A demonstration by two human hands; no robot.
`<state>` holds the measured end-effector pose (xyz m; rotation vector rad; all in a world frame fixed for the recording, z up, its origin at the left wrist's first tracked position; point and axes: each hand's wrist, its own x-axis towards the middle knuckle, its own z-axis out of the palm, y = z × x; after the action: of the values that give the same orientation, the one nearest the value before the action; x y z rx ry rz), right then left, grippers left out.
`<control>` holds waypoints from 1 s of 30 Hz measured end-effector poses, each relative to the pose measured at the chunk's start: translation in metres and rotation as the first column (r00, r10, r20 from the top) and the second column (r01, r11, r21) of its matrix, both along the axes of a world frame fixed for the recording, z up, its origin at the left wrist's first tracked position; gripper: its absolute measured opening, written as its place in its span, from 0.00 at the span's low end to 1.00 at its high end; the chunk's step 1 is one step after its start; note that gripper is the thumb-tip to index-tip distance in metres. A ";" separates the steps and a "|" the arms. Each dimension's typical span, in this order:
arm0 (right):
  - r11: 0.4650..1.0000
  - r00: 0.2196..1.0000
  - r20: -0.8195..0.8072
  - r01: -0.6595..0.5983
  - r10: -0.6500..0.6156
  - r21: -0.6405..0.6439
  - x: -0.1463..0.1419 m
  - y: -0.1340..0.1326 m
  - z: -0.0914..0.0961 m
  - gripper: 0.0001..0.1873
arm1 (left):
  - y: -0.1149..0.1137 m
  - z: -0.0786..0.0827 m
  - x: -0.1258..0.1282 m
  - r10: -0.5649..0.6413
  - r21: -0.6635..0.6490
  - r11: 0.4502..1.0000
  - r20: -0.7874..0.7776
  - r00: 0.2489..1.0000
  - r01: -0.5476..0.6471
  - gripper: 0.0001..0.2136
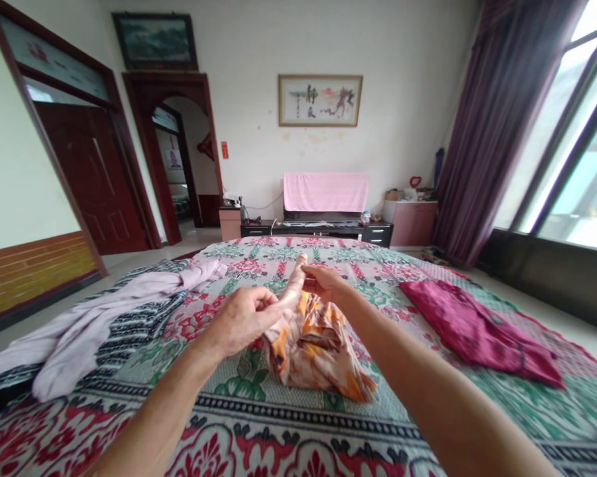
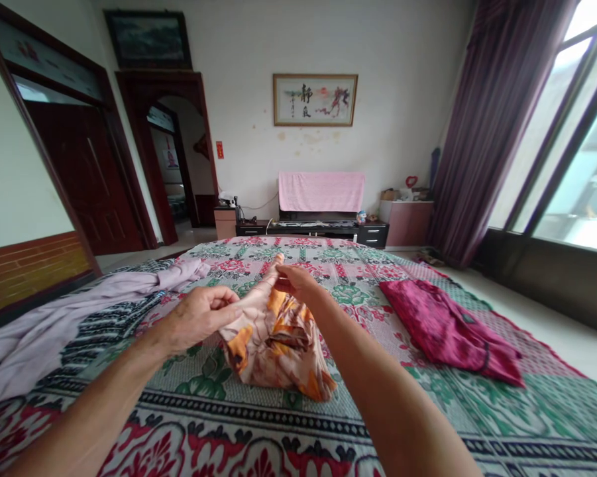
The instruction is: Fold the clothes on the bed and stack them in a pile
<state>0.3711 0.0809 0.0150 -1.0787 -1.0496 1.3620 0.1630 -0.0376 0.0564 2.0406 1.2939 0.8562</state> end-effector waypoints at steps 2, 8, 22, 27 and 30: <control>1.000 0.996 -0.085 -0.006 0.004 -0.022 0.023 -0.007 -0.001 0.05 | -0.010 0.001 0.022 -0.060 0.032 0.998 0.020 0.998 0.059 0.12; 0.999 0.995 -0.086 0.045 -0.046 -0.017 0.081 -0.029 -0.027 0.03 | -0.031 -0.018 0.080 -0.191 0.050 0.980 -0.036 0.981 0.193 0.11; 0.856 0.514 0.692 0.398 -0.507 0.331 0.111 -0.046 -0.060 0.12 | -0.024 -0.064 0.096 -0.234 0.222 0.944 -0.075 0.969 0.245 0.10; 0.870 0.299 0.833 0.325 -0.466 0.370 0.109 -0.043 -0.062 0.23 | -0.010 -0.079 0.082 -0.080 0.415 0.894 -0.228 0.970 0.172 0.08; 0.907 0.249 0.888 0.274 -0.388 0.319 0.108 -0.043 -0.064 0.21 | -0.009 -0.087 0.079 -0.026 0.454 0.874 -0.312 0.950 0.173 0.07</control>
<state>0.4788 0.0379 -0.0488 -1.9870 -1.5453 0.1514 0.2425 -0.0461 -0.0305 2.6913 1.1945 0.9121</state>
